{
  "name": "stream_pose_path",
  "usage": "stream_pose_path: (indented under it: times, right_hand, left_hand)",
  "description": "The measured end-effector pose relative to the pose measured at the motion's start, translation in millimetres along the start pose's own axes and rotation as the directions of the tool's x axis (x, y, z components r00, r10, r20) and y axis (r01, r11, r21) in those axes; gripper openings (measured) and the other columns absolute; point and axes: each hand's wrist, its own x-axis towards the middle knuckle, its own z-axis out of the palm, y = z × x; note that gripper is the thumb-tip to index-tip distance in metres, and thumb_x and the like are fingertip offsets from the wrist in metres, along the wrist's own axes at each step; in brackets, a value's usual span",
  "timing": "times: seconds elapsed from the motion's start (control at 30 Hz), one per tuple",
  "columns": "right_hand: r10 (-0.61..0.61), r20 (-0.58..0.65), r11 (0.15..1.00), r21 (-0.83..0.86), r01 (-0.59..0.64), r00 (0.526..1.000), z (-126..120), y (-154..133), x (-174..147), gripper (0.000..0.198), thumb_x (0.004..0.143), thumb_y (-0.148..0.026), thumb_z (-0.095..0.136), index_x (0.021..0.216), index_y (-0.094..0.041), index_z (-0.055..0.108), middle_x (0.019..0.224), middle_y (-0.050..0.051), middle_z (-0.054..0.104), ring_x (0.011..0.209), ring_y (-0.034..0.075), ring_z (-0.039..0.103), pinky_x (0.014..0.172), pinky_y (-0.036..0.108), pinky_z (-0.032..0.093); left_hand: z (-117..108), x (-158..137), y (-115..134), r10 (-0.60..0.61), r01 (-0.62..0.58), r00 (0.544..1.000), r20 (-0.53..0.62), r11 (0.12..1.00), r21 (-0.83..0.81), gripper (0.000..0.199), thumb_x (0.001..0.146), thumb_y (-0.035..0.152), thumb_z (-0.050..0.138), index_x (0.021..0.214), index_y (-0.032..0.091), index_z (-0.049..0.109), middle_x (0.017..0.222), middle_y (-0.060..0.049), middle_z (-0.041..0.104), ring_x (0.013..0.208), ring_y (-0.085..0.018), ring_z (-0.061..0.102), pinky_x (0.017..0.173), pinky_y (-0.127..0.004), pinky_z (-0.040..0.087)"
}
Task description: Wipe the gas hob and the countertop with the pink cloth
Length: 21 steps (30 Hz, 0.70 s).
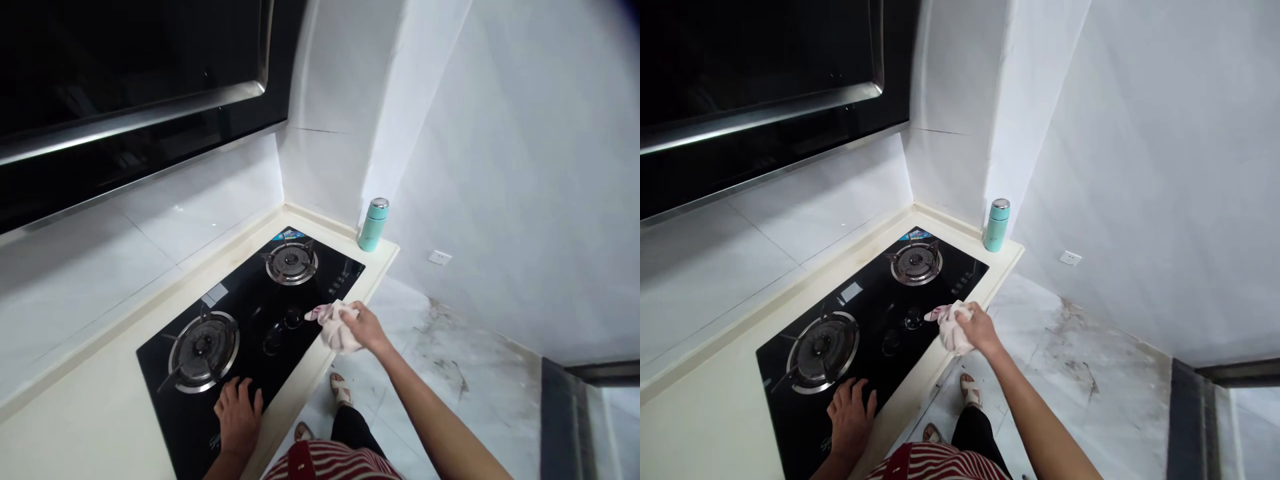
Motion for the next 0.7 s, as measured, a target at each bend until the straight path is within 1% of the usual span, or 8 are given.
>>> stream_pose_path:
  times: [0.07,0.17,0.23,0.3,0.37,0.43,0.57,0.7]
  right_hand:
    - [0.098,-0.089,0.971,0.226,-0.075,0.991,-15.5,-17.1,19.9,0.038,0.085,-0.059,0.051,0.097,-0.024,0.055,0.061,-0.004,0.06,0.054,0.018,0.056,0.053,0.027,0.042]
    - [-0.017,-0.144,0.953,0.297,0.06,0.989,-15.3,-52.6,49.6,0.046,0.086,-0.061,0.051,0.112,-0.023,0.054,0.074,-0.002,0.064,0.064,0.017,0.059,0.058,0.027,0.045]
    - [-0.201,-0.074,0.965,0.154,0.211,0.977,1.5,-74.3,67.1,0.049,0.092,-0.056,0.045,0.126,-0.022,0.052,0.095,0.003,0.068,0.081,0.019,0.062,0.069,0.029,0.047]
    - [-0.348,0.131,0.929,-0.087,0.36,0.928,26.3,-88.8,80.8,0.046,0.096,-0.048,0.041,0.134,-0.024,0.051,0.119,0.008,0.065,0.102,0.021,0.06,0.083,0.033,0.046]
    - [-0.373,0.348,0.846,-0.253,0.469,0.86,52.2,-95.4,90.4,0.039,0.096,-0.041,0.045,0.13,-0.03,0.06,0.129,0.006,0.061,0.115,0.024,0.054,0.093,0.04,0.041]
    - [-0.342,0.469,0.806,-0.298,0.511,0.814,73.9,-96.1,96.8,0.031,0.094,-0.037,0.049,0.119,-0.035,0.068,0.126,0.004,0.064,0.117,0.026,0.053,0.096,0.045,0.036]
    - [-0.299,0.518,0.784,-0.345,0.515,0.802,96.7,-90.3,106.0,0.028,0.096,-0.04,0.048,0.111,-0.035,0.071,0.118,0.004,0.067,0.115,0.026,0.052,0.096,0.047,0.032]
    - [-0.271,0.461,0.763,-0.432,0.48,0.845,88.1,-68.8,111.2,0.026,0.097,-0.043,0.049,0.1,-0.029,0.071,0.11,0.004,0.067,0.112,0.024,0.05,0.094,0.042,0.032]
  left_hand:
    - [1.3,-0.6,-0.2,-0.006,0.006,1.0,0.003,1.0,-0.005,0.029,0.095,0.034,0.048,0.113,0.017,0.064,0.12,-0.015,0.058,0.118,-0.032,0.05,0.092,-0.051,0.043]
    - [3.2,-1.8,-1.1,-0.005,0.005,1.0,-0.006,1.0,-0.008,0.029,0.095,0.034,0.048,0.111,0.018,0.065,0.119,-0.014,0.058,0.117,-0.032,0.05,0.092,-0.051,0.043]
    - [3.8,-2.7,-1.9,-0.003,0.003,1.0,-0.009,1.0,-0.013,0.028,0.094,0.034,0.048,0.112,0.02,0.065,0.119,-0.013,0.059,0.117,-0.032,0.05,0.092,-0.05,0.044]
    - [3.9,-3.4,-2.4,-0.005,0.005,1.0,-0.007,1.0,-0.014,0.028,0.093,0.034,0.049,0.112,0.02,0.065,0.119,-0.013,0.059,0.116,-0.032,0.051,0.091,-0.05,0.044]
    - [3.4,-3.9,-2.6,-0.009,0.009,1.0,-0.003,1.0,-0.012,0.028,0.093,0.034,0.049,0.112,0.021,0.065,0.118,-0.013,0.059,0.116,-0.031,0.051,0.091,-0.05,0.044]
    - [2.7,-4.1,-2.5,-0.007,0.007,1.0,-0.004,1.0,-0.012,0.028,0.093,0.034,0.05,0.112,0.021,0.065,0.118,-0.013,0.059,0.116,-0.031,0.051,0.09,-0.05,0.045]
    - [0.5,-4.1,-1.8,0.005,-0.006,1.0,-0.021,1.0,-0.027,0.026,0.094,0.033,0.05,0.111,0.021,0.065,0.118,-0.014,0.059,0.116,-0.032,0.051,0.09,-0.05,0.045]
    - [-1.4,-4.4,-1.2,0.003,-0.003,1.0,-0.011,0.999,-0.036,0.026,0.094,0.034,0.051,0.112,0.021,0.064,0.119,-0.013,0.058,0.116,-0.031,0.051,0.09,-0.049,0.045]
